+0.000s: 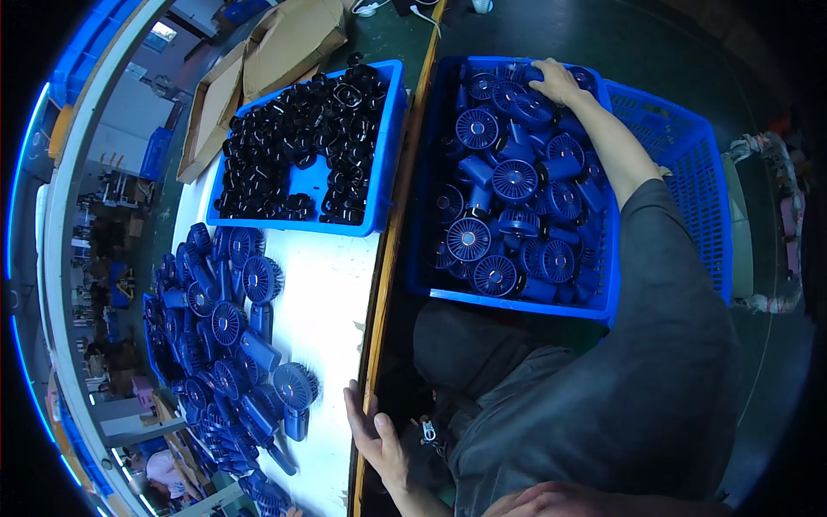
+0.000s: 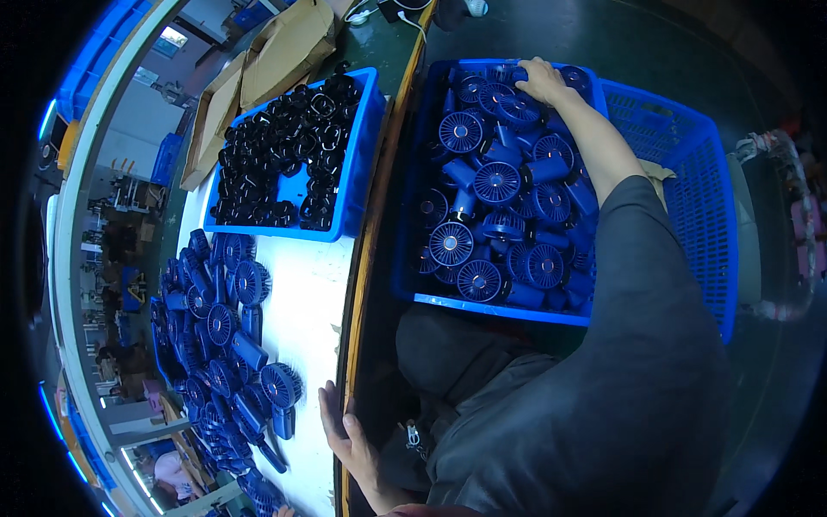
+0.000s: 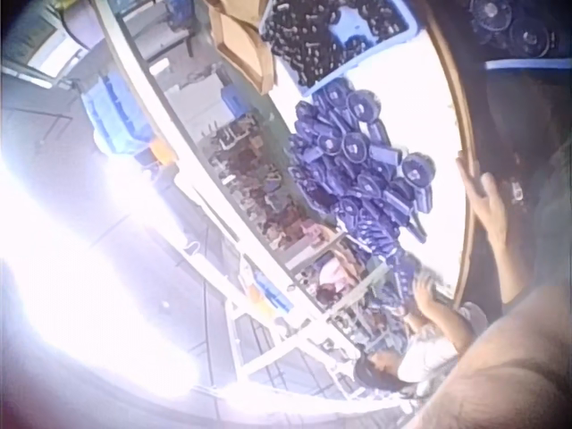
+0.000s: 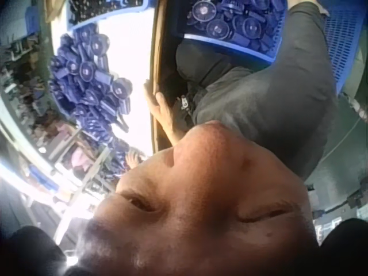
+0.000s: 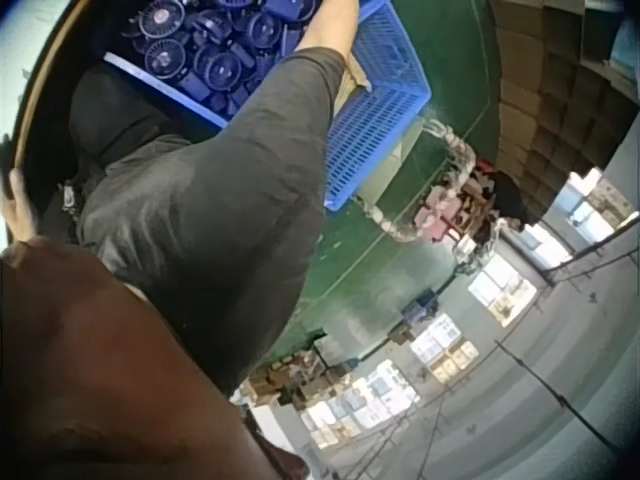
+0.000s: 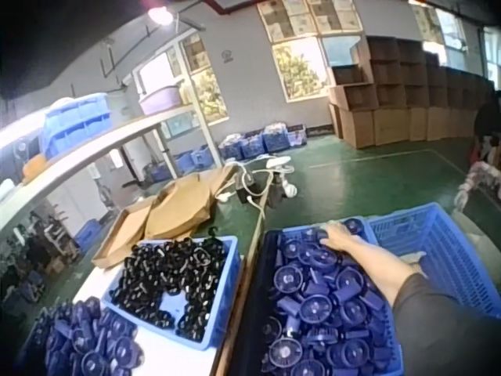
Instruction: Assemble small blue handheld fans by pressing components together on a factory assembly line.
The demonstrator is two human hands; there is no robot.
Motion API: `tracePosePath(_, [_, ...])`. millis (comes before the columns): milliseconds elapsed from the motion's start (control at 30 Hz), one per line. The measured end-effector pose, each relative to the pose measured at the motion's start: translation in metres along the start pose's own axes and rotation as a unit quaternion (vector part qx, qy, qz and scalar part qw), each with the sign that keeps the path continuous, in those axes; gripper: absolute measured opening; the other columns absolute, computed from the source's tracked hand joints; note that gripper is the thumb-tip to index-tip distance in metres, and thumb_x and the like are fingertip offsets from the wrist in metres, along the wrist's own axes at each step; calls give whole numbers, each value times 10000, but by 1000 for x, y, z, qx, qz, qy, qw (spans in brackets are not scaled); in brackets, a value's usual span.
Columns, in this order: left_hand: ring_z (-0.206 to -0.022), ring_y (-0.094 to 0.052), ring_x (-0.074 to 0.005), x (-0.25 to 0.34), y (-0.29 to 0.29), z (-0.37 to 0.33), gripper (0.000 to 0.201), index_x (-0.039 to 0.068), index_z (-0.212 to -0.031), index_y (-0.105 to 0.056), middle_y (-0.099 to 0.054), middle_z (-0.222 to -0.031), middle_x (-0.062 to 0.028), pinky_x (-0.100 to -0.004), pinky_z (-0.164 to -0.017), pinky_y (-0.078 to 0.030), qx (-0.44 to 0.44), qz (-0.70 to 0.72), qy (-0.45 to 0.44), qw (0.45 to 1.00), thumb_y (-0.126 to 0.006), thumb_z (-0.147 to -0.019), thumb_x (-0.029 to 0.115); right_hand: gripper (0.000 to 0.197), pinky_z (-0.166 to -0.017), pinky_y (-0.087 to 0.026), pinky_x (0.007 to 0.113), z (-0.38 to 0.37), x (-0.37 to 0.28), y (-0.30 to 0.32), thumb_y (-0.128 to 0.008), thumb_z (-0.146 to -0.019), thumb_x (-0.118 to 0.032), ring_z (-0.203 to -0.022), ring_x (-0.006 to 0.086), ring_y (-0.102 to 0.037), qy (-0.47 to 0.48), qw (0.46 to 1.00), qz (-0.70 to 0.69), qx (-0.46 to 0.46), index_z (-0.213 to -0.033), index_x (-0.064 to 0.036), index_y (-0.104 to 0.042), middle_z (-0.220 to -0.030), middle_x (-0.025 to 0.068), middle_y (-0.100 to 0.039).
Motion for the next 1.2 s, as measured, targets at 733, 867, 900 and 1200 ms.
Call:
tracePosePath(733, [-1287, -463, -372, -125, 242, 64, 592, -75, -1389, -447, -483, -1395, -252, -431, -1122, -330, 397, -359, 86, 841, -657, -957, 271, 200, -769, -540, 303, 361, -269, 25, -635, -907, -55, -869, 184, -691, 291, 773, -460, -327, -1094, -1, -681, -984, 130, -708])
tracePosePath(867, [-1309, -435, -367, -159, 283, 82, 677, -74, -1386, -432, -474, -1371, -260, -427, -1134, -307, 439, -341, 100, 825, -722, -902, 300, 204, -795, -524, 291, 388, -297, 27, -629, -898, -28, -900, 187, -680, 302, 752, -455, -369, -1091, 17, -675, -985, 129, -698])
tracePosePath(900, [-1337, -411, -395, -158, 284, 82, 704, -95, -1384, -429, -437, -1408, -294, -442, -1147, -289, 424, -365, 106, 822, -716, -900, 329, 204, -800, -522, 292, 393, -300, 23, -631, -894, -24, -903, 191, -679, 289, 751, -457, -379, -1087, 21, -675, -983, 128, -696])
tracePosePath(1200, [-1290, -511, -375, -187, 310, 69, 634, -19, -1453, -420, -514, -1397, -281, -413, -1083, -390, 351, -358, 180, 846, -590, -985, 374, 207, -772, -554, 374, 424, -342, 16, -621, -912, -122, -850, 290, -686, 413, 705, -425, -390, -1083, -19, -678, -966, 152, -689])
Point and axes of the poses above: each hand's wrist, its own z-axis away from the middle knuckle, its own y-axis out of the back of the hand, x = y × z, the point moved 2 cm from there along -z, towards the middle knuckle
